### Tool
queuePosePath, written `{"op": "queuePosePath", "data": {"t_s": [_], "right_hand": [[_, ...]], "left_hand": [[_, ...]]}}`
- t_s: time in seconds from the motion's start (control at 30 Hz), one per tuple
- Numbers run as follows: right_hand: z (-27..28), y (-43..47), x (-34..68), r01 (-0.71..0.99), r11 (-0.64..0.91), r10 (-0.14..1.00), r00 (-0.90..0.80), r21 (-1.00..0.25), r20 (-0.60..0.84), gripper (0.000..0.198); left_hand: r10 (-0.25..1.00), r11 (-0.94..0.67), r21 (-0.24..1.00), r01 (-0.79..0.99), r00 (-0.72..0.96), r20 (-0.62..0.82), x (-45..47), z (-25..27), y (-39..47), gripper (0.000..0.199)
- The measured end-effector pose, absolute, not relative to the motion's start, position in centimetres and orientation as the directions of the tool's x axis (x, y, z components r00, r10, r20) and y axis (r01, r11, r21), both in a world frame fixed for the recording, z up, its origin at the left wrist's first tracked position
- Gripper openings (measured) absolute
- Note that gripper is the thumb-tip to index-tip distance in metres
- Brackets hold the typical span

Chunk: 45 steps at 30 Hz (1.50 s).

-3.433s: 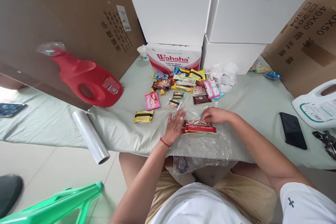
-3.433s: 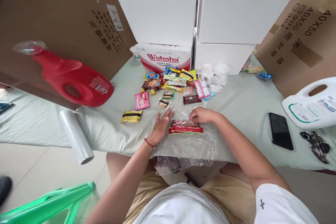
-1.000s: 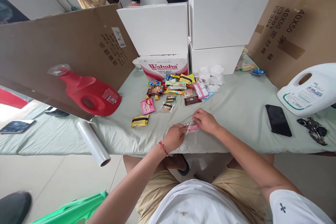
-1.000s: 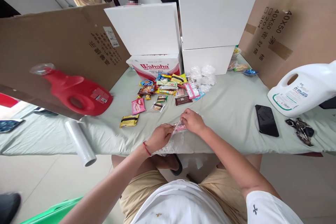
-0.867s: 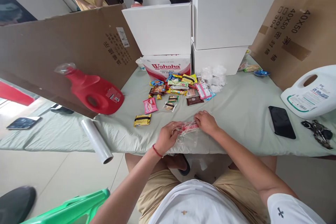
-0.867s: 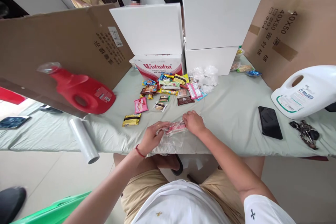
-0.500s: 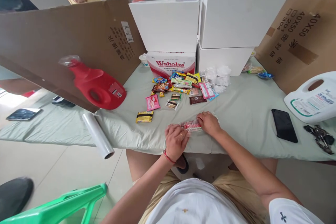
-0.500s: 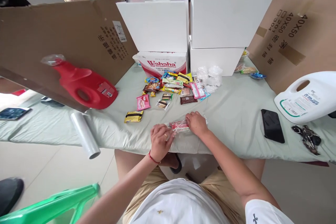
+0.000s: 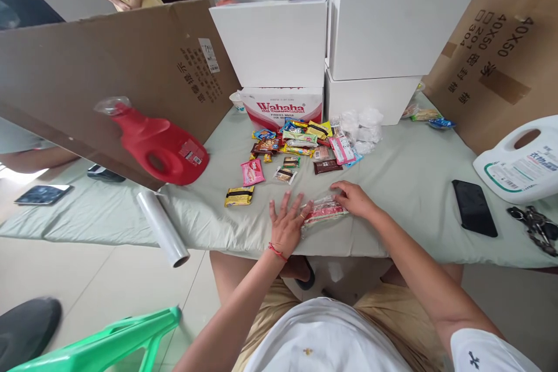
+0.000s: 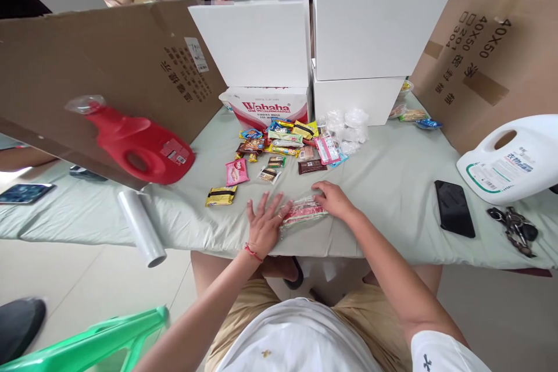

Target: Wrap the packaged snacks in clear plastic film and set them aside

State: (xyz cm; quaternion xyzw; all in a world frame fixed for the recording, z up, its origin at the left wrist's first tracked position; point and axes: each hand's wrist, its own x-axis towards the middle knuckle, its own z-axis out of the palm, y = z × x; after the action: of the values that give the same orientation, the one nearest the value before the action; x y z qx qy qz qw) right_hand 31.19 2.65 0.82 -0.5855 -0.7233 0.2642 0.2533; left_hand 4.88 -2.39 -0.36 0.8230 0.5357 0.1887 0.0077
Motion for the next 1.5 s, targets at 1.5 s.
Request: {"op": "queuePosePath", "data": {"t_s": [1.5], "right_hand": [[0.9, -4.8, 23.5, 0.91, 0.263, 0.953, -0.193, -0.321, 0.235, 0.034]], "left_hand": [[0.856, -0.516, 0.407, 0.754, 0.472, 0.211, 3.3, -1.8, -0.1, 0.059]]}}
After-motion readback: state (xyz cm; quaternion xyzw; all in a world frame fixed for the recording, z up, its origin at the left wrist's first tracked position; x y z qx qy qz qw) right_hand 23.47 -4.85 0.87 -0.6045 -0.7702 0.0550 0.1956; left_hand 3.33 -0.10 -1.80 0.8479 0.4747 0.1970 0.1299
